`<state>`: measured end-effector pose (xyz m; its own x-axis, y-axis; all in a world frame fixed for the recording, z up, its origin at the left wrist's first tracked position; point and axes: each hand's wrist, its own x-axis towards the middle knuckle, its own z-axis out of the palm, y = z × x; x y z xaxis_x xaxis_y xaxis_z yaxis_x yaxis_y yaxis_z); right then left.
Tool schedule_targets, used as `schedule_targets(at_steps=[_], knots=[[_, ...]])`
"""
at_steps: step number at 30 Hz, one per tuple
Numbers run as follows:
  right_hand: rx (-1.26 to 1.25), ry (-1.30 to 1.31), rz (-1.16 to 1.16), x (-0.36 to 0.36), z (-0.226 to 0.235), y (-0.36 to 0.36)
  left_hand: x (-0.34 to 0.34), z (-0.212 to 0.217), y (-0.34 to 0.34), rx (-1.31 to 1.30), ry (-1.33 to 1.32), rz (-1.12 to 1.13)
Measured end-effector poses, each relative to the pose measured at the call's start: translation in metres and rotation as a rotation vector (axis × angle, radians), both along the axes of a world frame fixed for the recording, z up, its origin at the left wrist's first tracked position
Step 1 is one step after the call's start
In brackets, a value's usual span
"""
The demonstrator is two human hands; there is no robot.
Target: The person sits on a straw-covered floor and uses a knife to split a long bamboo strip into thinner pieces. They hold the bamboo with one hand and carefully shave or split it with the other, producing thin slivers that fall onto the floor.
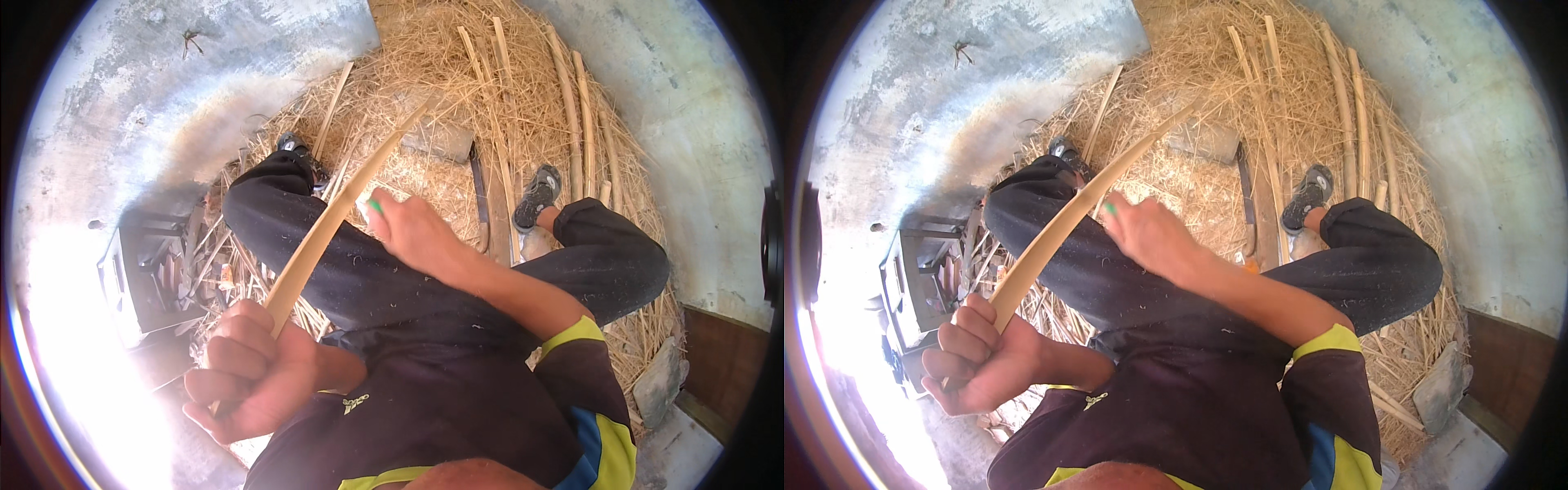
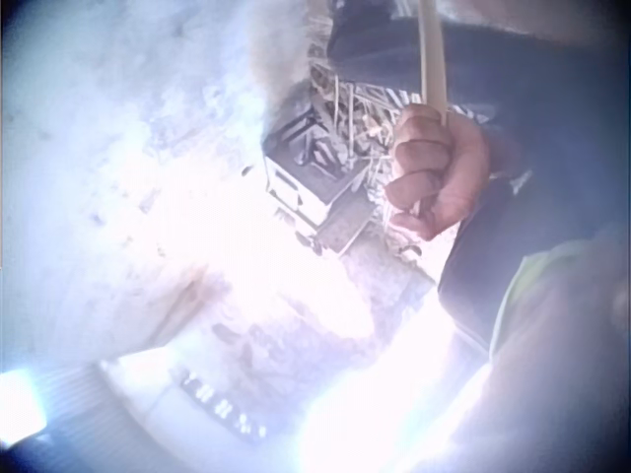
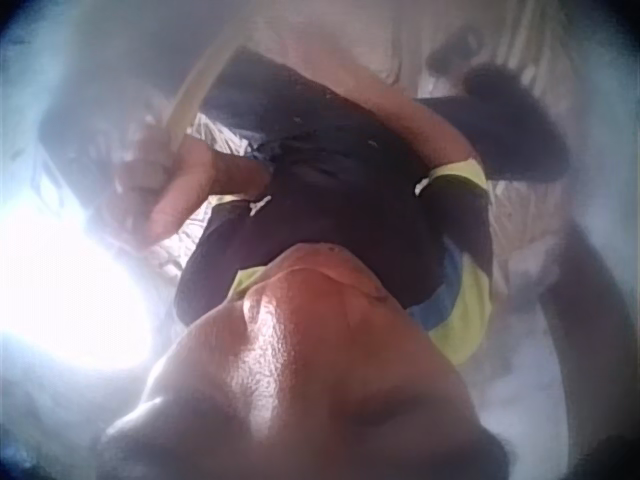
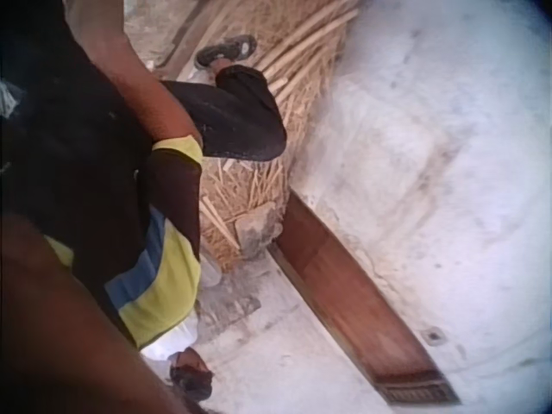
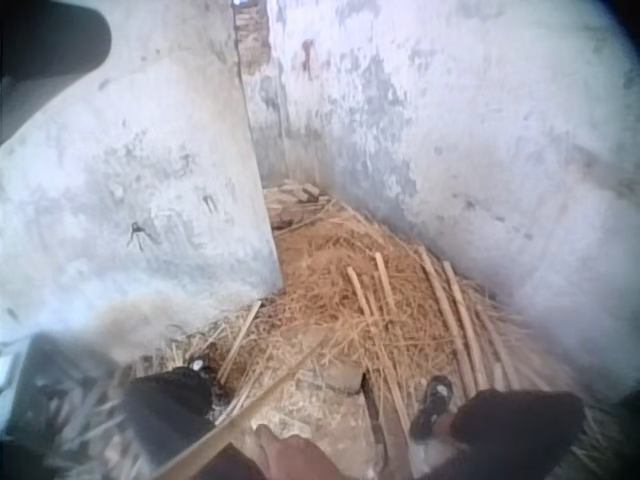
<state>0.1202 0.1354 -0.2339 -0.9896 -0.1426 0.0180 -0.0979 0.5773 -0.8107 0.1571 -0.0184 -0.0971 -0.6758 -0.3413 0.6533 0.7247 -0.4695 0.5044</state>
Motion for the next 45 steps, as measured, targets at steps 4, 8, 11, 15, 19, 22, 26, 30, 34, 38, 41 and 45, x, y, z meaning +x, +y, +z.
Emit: schedule_targets(at_steps=[4, 8, 11, 15, 19, 22, 26, 30, 34, 38, 41, 45], knots=[[0.047, -0.044, -0.004, -0.009, -0.006, 0.006, 0.001, 0.001, -0.007, 0.011, -0.051, 0.147], [-0.015, 0.108, 0.024, 0.000, -0.006, -0.003, 0.000, 0.000, -0.004, 0.036, -0.058, 0.200], [-0.023, -0.128, -0.070, -0.016, -0.018, 0.009, -0.003, 0.003, -0.003, 0.058, -0.104, 0.212], [0.018, 0.088, 0.003, -0.002, 0.002, -0.002, 0.000, 0.002, -0.007, 0.029, -0.107, 0.118], [0.000, -0.083, -0.086, -0.017, -0.026, 0.008, -0.007, 0.009, 0.010, 0.050, -0.258, 0.502], [0.117, 0.057, -0.008, -0.013, -0.018, 0.000, -0.004, 0.008, -0.001, 0.030, -0.264, 0.524], [-0.029, -0.063, 0.001, -0.021, -0.025, -0.001, -0.007, 0.010, 0.009, -0.003, -0.279, 0.585], [0.097, -0.011, 0.008, -0.032, -0.033, 0.015, -0.009, 0.006, 0.007, 0.018, -0.228, 0.538], [0.216, 0.101, 0.066, -0.026, -0.034, 0.005, -0.005, 0.007, 0.005, -0.054, -0.217, 0.608], [0.296, 0.077, 0.015, -0.038, -0.047, 0.021, -0.008, 0.007, 0.006, -0.004, -0.243, 0.586], [0.148, 0.040, 0.104, -0.024, -0.016, 0.017, -0.003, 0.003, -0.002, 0.047, -0.234, 0.516], [0.175, -0.051, -0.046, -0.034, -0.063, 0.028, -0.006, 0.004, -0.004, -0.011, -0.219, 0.475]])
